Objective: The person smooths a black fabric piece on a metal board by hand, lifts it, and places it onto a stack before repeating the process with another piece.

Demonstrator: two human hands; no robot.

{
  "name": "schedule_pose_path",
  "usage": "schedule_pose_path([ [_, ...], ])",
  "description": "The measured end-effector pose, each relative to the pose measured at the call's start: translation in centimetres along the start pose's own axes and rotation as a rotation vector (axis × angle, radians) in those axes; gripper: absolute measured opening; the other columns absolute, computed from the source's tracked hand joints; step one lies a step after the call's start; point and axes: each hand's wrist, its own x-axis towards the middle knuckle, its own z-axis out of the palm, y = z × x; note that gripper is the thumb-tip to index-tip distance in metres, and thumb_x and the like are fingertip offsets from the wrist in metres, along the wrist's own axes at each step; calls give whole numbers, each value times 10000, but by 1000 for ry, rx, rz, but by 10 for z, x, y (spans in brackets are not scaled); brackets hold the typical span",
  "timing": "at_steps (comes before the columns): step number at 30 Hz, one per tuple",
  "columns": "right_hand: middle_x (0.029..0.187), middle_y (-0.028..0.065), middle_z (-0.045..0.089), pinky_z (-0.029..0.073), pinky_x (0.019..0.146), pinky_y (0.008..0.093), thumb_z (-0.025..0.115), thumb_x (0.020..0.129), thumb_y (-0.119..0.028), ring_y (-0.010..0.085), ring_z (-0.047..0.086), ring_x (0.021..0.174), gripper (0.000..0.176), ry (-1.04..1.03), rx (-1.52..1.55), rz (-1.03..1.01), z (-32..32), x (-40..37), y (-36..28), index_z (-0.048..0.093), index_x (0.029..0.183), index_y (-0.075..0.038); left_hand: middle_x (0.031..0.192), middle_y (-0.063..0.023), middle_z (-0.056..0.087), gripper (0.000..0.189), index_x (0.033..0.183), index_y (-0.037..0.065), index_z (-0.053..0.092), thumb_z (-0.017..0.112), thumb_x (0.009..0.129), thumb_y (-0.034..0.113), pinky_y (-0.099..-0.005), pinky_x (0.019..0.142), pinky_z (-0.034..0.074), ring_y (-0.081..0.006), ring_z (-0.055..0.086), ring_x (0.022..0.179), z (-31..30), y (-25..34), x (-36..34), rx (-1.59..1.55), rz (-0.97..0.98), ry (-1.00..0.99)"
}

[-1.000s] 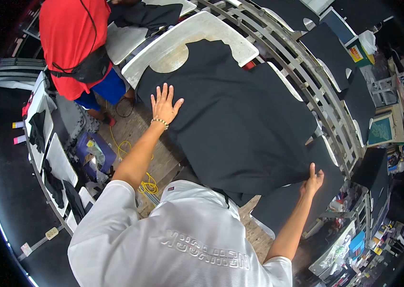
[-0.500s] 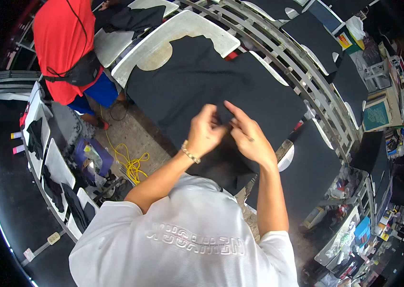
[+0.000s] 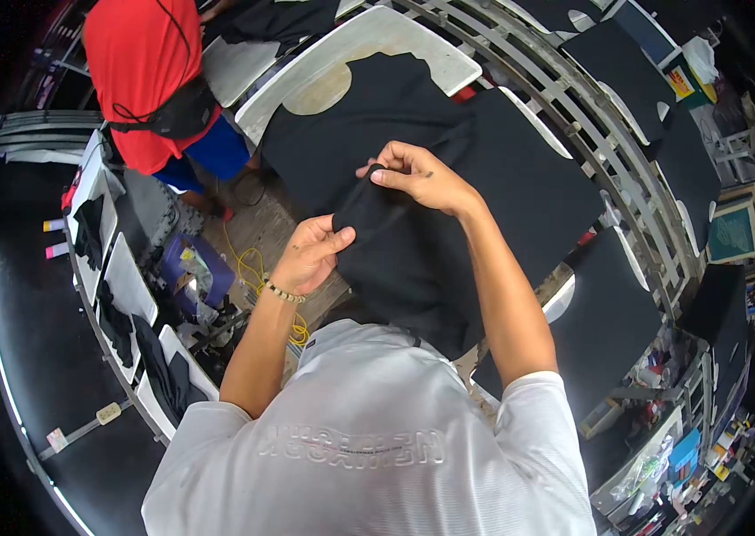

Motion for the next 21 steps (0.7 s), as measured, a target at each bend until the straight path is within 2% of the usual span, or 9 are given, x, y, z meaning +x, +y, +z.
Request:
schedule_pose_path([
  [4, 736, -102, 436, 345, 653, 204, 681, 932, -163, 24, 422, 684, 160, -7, -75, 132, -5, 4, 2, 545, 888, -92, 915, 18, 667, 138, 1071, 40, 657, 632, 959, 117, -223, 700, 512, -48, 610, 782, 4, 7, -11, -38, -9, 0],
  [7, 727, -108, 440, 289, 607, 211, 676, 937, -177, 9, 352, 656, 158, 7, -53, 100, -6, 5, 0, 548, 888, -99, 902, 28, 657, 101, 1030, 49, 659, 639, 954, 112, -216, 688, 497, -43, 596, 772, 5, 8, -13, -54, -5, 7],
  [9, 726, -108, 437, 295, 609, 210, 671, 941, -181, 10, 356, 659, 156, 3, -50, 86, -8, 4, -3, 548, 890, -102, 1060, -53, 692, 177, 1126, 6, 648, 581, 973, 64, -273, 842, 524, -107, 647, 961, -7, -2, -12, -62, -2, -72],
  [13, 746, -104, 443, 308, 613, 209, 734, 890, -174, 15, 366, 666, 192, 18, -16, 84, -3, 1, -23, 568, 944, -93, 1061, -44, 677, 144, 1101, 20, 626, 554, 994, 84, -290, 878, 520, -117, 644, 971, -11, -5, -10, 43, 73, -161],
  [16, 837, -78, 490, 352, 658, 213, 828, 786, -203, 48, 382, 716, 364, -82, -340, -82, 14, -9, -67, 590, 1033, -81, 1109, -25, 631, 203, 1190, 32, 538, 503, 1035, 159, -285, 894, 508, -97, 603, 992, 34, -2, -3, -88, 252, 96],
  [17, 939, -56, 534, 380, 731, 222, 873, 696, -172, 70, 401, 770, 478, -56, -336, -127, 18, -11, -81, 604, 1079, -74, 1036, -3, 634, 215, 1156, 38, 559, 591, 988, 168, -264, 832, 505, -70, 585, 917, 46, -7, 0, -106, 285, 147],
  [18, 981, -40, 586, 389, 763, 228, 844, 719, -138, 60, 437, 801, 421, 5, -408, -96, 20, -17, -103, 629, 1075, -72, 964, 19, 638, 245, 1123, 44, 581, 678, 941, 176, -243, 769, 501, -43, 567, 843, 56, -10, 0, -124, 320, 197],
  [20, 1054, -16, 630, 406, 770, 248, 844, 721, -144, 74, 479, 827, 449, 118, -511, -277, 22, -30, -141, 655, 1121, -68, 1049, -22, 657, 490, 1192, -6, 561, 801, 836, 230, -287, 856, 512, -93, 597, 929, 86, 15, -23, 354, 469, 41],
  [21, 1091, 6, 643, 422, 796, 254, 842, 722, -152, 91, 519, 872, 473, 163, -592, -320, 13, -39, -152, 658, 1149, -65, 1091, -93, 678, 692, 1227, -71, 534, 889, 721, 237, -305, 886, 517, -140, 627, 977, 96, 21, -29, 508, 356, -10],
])
